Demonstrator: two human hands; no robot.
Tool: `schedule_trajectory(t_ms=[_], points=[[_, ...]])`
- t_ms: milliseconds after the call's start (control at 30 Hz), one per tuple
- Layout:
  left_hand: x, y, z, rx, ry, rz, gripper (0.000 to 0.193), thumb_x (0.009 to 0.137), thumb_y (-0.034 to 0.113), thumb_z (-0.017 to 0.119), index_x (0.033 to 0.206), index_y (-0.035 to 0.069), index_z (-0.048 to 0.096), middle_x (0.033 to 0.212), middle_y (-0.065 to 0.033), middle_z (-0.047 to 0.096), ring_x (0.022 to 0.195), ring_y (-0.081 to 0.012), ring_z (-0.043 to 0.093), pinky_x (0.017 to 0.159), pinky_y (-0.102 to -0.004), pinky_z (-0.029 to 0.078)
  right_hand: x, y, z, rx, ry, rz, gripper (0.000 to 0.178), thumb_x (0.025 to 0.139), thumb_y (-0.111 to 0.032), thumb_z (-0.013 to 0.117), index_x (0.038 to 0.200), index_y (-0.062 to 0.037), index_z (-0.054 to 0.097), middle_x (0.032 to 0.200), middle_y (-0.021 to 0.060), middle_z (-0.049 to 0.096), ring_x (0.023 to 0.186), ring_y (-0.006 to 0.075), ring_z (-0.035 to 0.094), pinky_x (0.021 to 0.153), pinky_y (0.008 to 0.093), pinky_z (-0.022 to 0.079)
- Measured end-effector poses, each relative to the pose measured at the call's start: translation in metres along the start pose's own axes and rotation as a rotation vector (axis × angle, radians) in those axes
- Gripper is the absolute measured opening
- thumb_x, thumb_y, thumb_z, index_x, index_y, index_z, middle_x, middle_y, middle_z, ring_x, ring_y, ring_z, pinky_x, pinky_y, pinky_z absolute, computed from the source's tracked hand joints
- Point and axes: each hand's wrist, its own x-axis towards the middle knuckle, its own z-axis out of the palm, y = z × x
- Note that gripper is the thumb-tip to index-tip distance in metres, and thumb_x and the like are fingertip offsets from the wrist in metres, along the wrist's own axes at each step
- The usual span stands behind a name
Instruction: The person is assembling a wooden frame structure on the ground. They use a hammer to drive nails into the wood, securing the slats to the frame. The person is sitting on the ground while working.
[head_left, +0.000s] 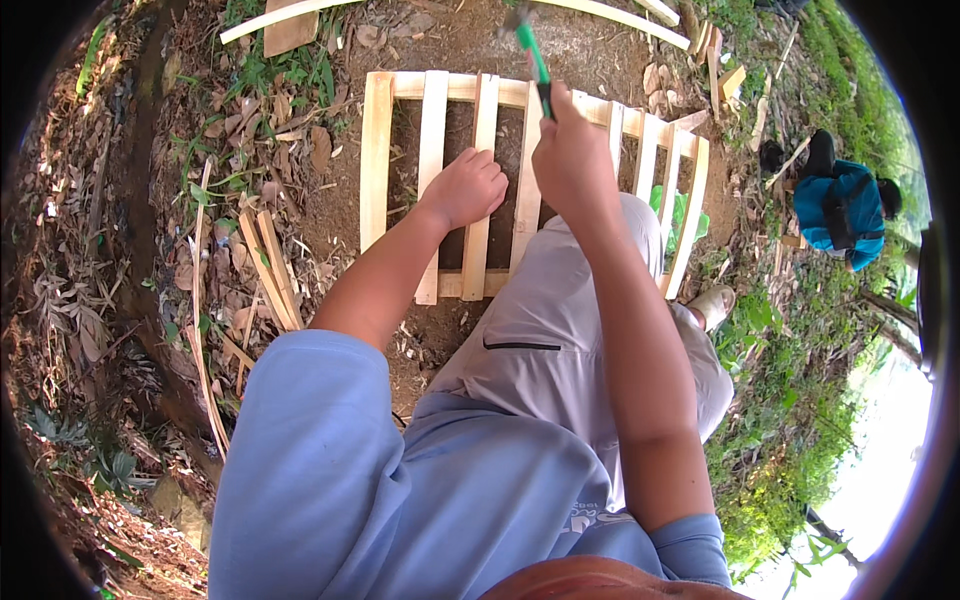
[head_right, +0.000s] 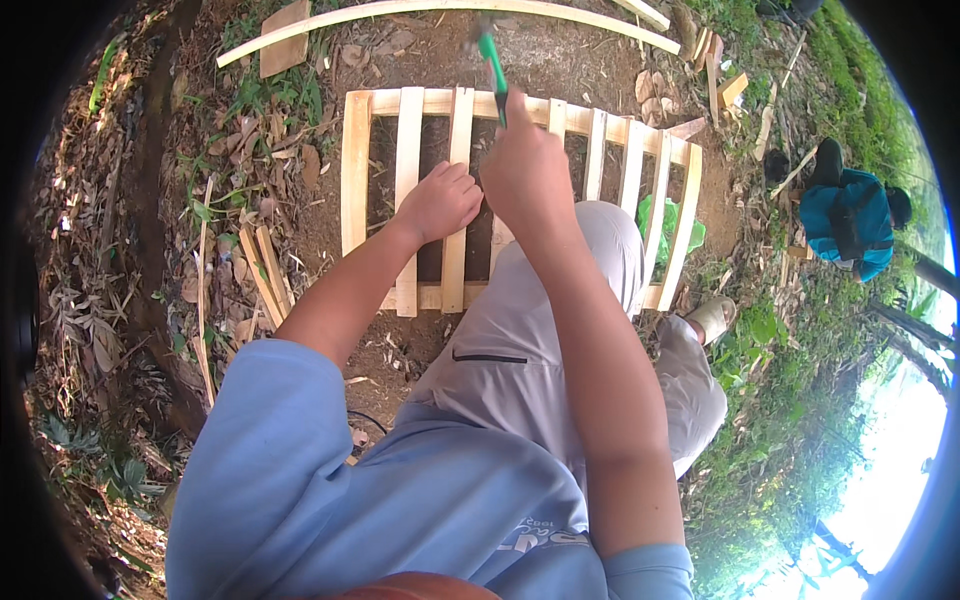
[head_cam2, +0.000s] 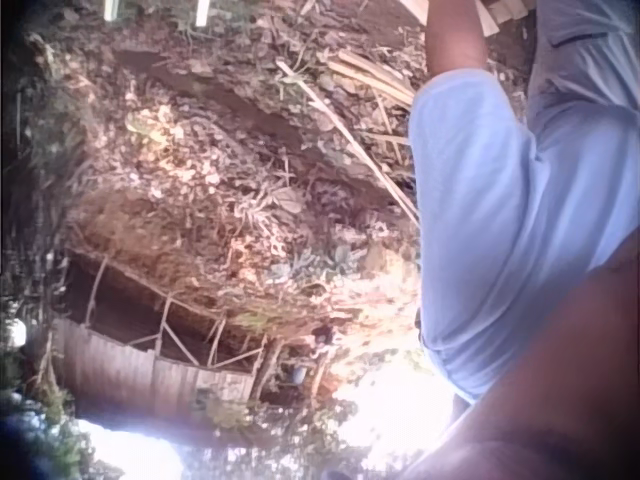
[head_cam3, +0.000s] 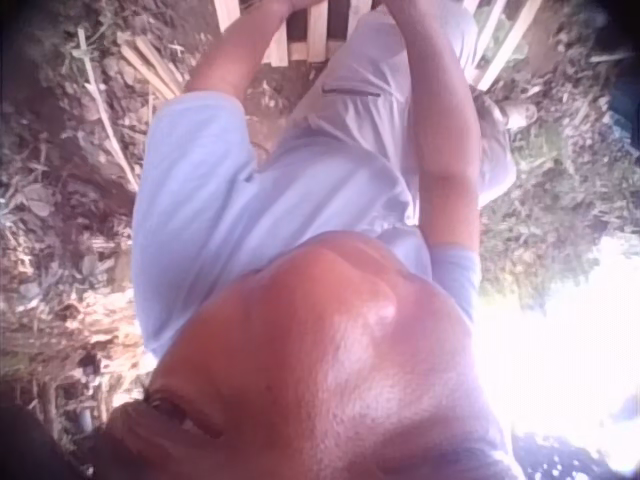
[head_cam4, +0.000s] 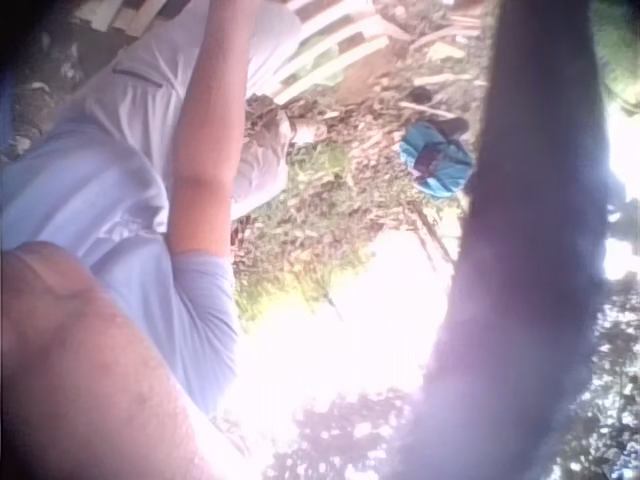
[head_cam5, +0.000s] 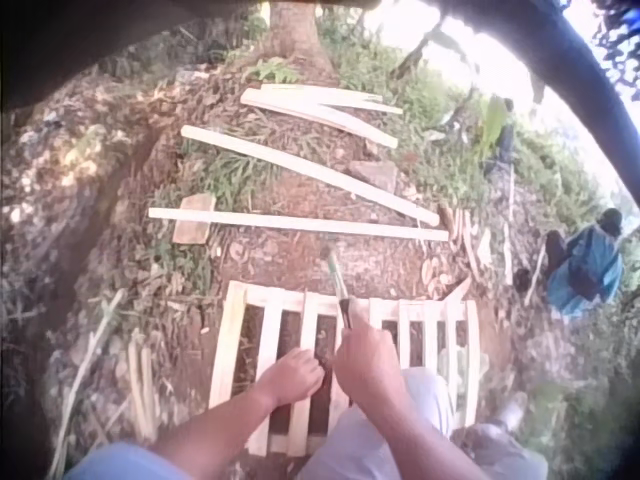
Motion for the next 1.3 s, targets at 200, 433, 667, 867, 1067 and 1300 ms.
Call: schedule_trajectory(t_ms=[200, 433, 667, 867, 1067, 1300], points=[[-0.002, 0.002, -0.002, 0.032, -0.011, -0.004, 0.017, 0.091, 0.022, 0.074, 0.08, 0.012, 0.067, 0.085, -0.0037, 0.068, 0.098, -0.0241, 0.064, 0.091, -0.0393, 0.051, 0.016, -0.024, -0.019, 0.058, 0.241, -0.134, 0.055, 0.101, -0.005, 0.055, 0.155, 0.0048, 0.046, 0.085, 0.0318, 0.073, 0.082, 0.0486, 0.076, 0.068, 0.0558, 0.059], [-0.002, 0.002, -0.002, -0.004, -0.012, -0.009, 0.016, 0.09, 0.02, 0.076, 0.081, 0.011, 0.065, 0.084, -0.0048, 0.064, 0.097, -0.0247, 0.062, 0.09, -0.0402, 0.05, 0.008, -0.001, -0.008, -0.077, -0.058, -0.077, 0.061, 0.095, -0.004, 0.059, 0.153, 0.0088, 0.046, 0.085, 0.0315, 0.073, 0.083, 0.0467, 0.076, 0.074, 0.0533, 0.061], [0.002, 0.004, -0.004, 0.033, -0.016, 0.017, 0.017, 0.091, 0.024, 0.074, 0.08, 0.013, 0.067, 0.084, -0.0023, 0.067, 0.097, -0.0229, 0.063, 0.09, -0.0384, 0.05, 0.006, 0.015, 0.029, 0.008, 0.456, -0.271, 0.066, 0.098, -0.002, 0.059, 0.159, 0.0054, 0.035, 0.085, 0.0309, 0.073, 0.077, 0.0472, 0.075, 0.062, 0.0514, 0.06], [-0.007, 0.012, 0.001, 0.017, -0.029, 0.002, 0.017, 0.089, 0.02, 0.077, 0.081, 0.011, 0.065, 0.085, -0.0043, 0.065, 0.097, -0.0251, 0.062, 0.09, -0.0401, 0.051, -0.004, 0.025, 0.019, -0.098, -0.029, -0.044, 0.06, 0.097, -0.004, 0.059, 0.153, 0.0066, 0.041, 0.082, 0.0316, 0.072, 0.081, 0.0504, 0.075, 0.068, 0.0558, 0.06], [-0.001, 0.001, 0.0, 0.014, -0.018, 0.002, 0.016, 0.088, 0.02, 0.077, 0.082, 0.012, 0.065, 0.085, -0.0044, 0.065, 0.097, -0.0249, 0.062, 0.09, -0.04, 0.05, 0.004, 0.014, 0.029, -0.033, 0.293, -0.01, 0.025, 0.105, -0.007, 0.057, 0.12, 0.008, 0.045, 0.086, 0.0331, 0.072, 0.078, 0.0505, 0.075, 0.062, 0.0544, 0.059], [-0.003, 0.009, -0.005, 0.076, -0.08, 0.006, 0.017, 0.093, 0.027, 0.073, 0.082, 0.014, 0.067, 0.086, -0.0009, 0.068, 0.099, -0.0218, 0.063, 0.093, -0.0374, 0.049, -0.016, 0.042, 0.063, 0.019, 0.054, 0.086, 0.022, 0.108, -0.013, 0.057, 0.108, 0.0065, 0.046, 0.077, 0.0319, 0.067, 0.081, 0.0547, 0.071, 0.063, 0.0556, 0.056]])
